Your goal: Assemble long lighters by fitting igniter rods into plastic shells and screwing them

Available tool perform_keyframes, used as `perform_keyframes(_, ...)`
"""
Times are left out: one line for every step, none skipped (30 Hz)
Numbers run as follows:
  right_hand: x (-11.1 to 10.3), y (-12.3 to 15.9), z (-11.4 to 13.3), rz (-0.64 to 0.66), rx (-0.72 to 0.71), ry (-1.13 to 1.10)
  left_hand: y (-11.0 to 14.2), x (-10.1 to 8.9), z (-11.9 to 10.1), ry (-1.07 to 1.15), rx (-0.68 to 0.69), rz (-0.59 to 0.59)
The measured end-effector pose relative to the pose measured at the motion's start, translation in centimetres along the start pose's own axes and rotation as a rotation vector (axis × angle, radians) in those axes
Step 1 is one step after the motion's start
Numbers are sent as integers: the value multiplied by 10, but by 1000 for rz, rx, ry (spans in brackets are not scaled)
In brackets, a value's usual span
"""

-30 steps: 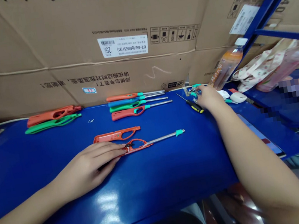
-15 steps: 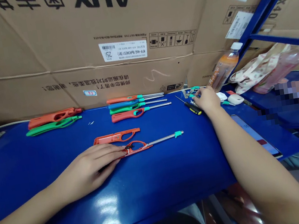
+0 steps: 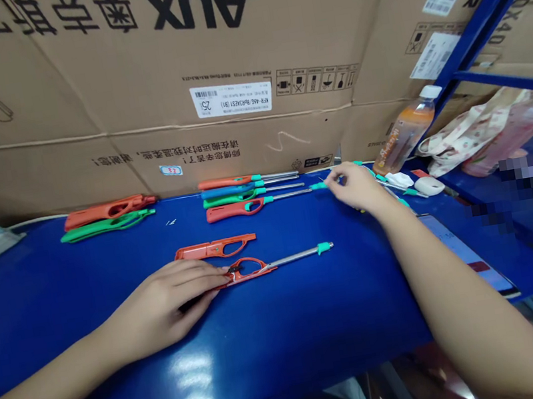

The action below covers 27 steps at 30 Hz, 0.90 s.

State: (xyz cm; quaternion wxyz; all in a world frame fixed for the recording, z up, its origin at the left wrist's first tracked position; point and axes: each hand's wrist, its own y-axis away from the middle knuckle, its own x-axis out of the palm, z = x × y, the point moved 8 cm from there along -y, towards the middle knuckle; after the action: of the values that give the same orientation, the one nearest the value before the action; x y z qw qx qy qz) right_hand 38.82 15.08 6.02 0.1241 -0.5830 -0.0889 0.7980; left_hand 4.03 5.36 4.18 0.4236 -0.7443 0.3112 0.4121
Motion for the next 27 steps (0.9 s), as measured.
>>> perform_keyframes(9, 4, 17, 70, -92, -45, 0, 0, 0, 6, -1, 1)
perform_keyframes(18, 9, 34, 142, -184, -86, 0, 0, 0, 10, -1, 3)
perform_keyframes(27, 16, 50, 214, -270, -123, -1, 0, 0, 10, -2, 6)
perform_keyframes(34, 23, 63, 279, -343, -150, -1, 0, 0, 8, -4, 11)
perform_keyframes(40, 30, 73, 326, -399, -169, -1, 0, 0, 5, -7, 17)
perform_keyframes(43, 35, 81, 359, -444, -184, 0, 1, 0, 1, -10, 20)
perform_keyframes(45, 40, 87, 380, -483, -198, 0, 1, 0, 0, -12, 23)
perform_keyframes(45, 45, 91, 392, -514, -209, 0, 1, 0, 0, -12, 25)
perform_keyframes(45, 48, 95, 399, -539, -218, 0, 1, 0, 2, -13, 28)
perform_keyframes(44, 51, 99, 402, -555, -224, 0, 1, 0, 3, -14, 29)
perform_keyframes(43, 53, 102, 399, -559, -228, 0, 1, -1, 5, -14, 28)
perform_keyframes(42, 55, 104, 389, -551, -228, 0, 1, -1, 5, -14, 27)
perform_keyframes(42, 56, 107, 376, -534, -226, 0, 1, -1, 6, -15, 27)
perform_keyframes(42, 57, 110, 366, -520, -223, 0, 1, 0, 4, -16, 26)
perform_keyframes(43, 59, 114, 362, -514, -219, -1, 1, 0, 3, -16, 27)
perform_keyframes(44, 61, 118, 365, -522, -215, -1, 1, 0, 2, -16, 28)
perform_keyframes(46, 63, 122, 376, -540, -211, -1, 2, 0, 1, -16, 30)
perform_keyframes(48, 65, 126, 391, -564, -210, -1, 2, 0, 0, -17, 31)
perform_keyframes(49, 67, 128, 404, -588, -216, -1, 2, 0, 0, -17, 33)
perform_keyframes(49, 68, 130, 414, -608, -227, -1, 2, 1, 1, -18, 34)
perform_keyframes(49, 68, 130, 423, -626, -244, -1, 2, 1, 3, -19, 35)
perform_keyframes(48, 69, 130, 433, -644, -262, -1, 3, 1, 5, -21, 36)
perform_keyframes(46, 69, 130, 442, -659, -278, -1, 3, 1, 9, -21, 36)
perform_keyframes(45, 69, 129, 450, -674, -291, -1, 3, 1, 13, -22, 35)
perform_keyframes(44, 69, 129, 454, -682, -298, -1, 3, 2, 21, -26, 34)
perform_keyframes(43, 69, 128, 452, -675, -299, 0, 3, 2, 35, -32, 33)
perform_keyframes(43, 67, 126, 438, -650, -289, 0, 4, 3, 57, -41, 32)
